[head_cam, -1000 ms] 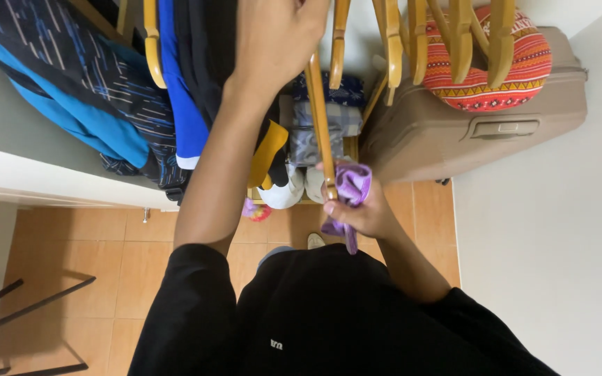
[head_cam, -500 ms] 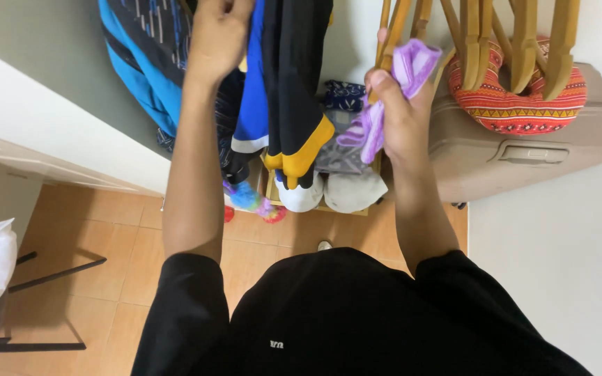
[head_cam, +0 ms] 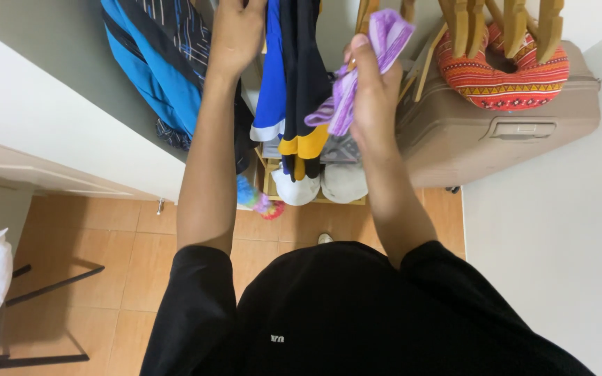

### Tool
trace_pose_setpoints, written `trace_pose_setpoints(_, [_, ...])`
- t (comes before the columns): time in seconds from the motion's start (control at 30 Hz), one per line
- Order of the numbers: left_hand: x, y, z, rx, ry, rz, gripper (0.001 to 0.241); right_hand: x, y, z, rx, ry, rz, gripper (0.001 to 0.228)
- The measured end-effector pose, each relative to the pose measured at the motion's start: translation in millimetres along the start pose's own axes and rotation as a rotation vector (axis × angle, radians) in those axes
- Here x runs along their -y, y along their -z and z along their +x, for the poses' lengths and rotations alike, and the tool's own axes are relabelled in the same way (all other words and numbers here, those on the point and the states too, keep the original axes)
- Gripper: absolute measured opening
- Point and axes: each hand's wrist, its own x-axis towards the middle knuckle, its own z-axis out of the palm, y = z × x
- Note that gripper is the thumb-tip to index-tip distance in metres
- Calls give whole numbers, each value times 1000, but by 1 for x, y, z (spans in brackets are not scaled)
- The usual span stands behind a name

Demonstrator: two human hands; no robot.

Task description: The person wipes wooden hangers with a purple and white striped cloth. They repeatedly take hangers from a rack, wipe them thoroughly, and return them to the rack. The person also briefly handles a black and yellow garment hanging on the rack.

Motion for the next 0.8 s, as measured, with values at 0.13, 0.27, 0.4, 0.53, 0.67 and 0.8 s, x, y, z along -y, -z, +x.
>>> trace_pose_setpoints(0.13, [-8,7,-2,-27,56,15,38,-6,-9,-12,-24,0,39,22])
trace_pose_setpoints(0.27, [-1,8,-2,10,138,-16,40,1,-1,1,44,3,-74,26])
trace_pose_setpoints(0.4, [26,-2,2,-26,27,6,38,12,14,28,35,25,-42,22])
trace_pose_setpoints(0.53, [34,-4,4,-46,-41,-100,35,28,28,55,56,-56,122,18])
trace_pose_setpoints(0.67, [25,3,1,-12,60,-179,36,29,32,48,26,-87,74,23])
trace_pose_setpoints(0.8, [13,13,3,-3,85,-179,36,33,23,32,-32,-106,-15,19])
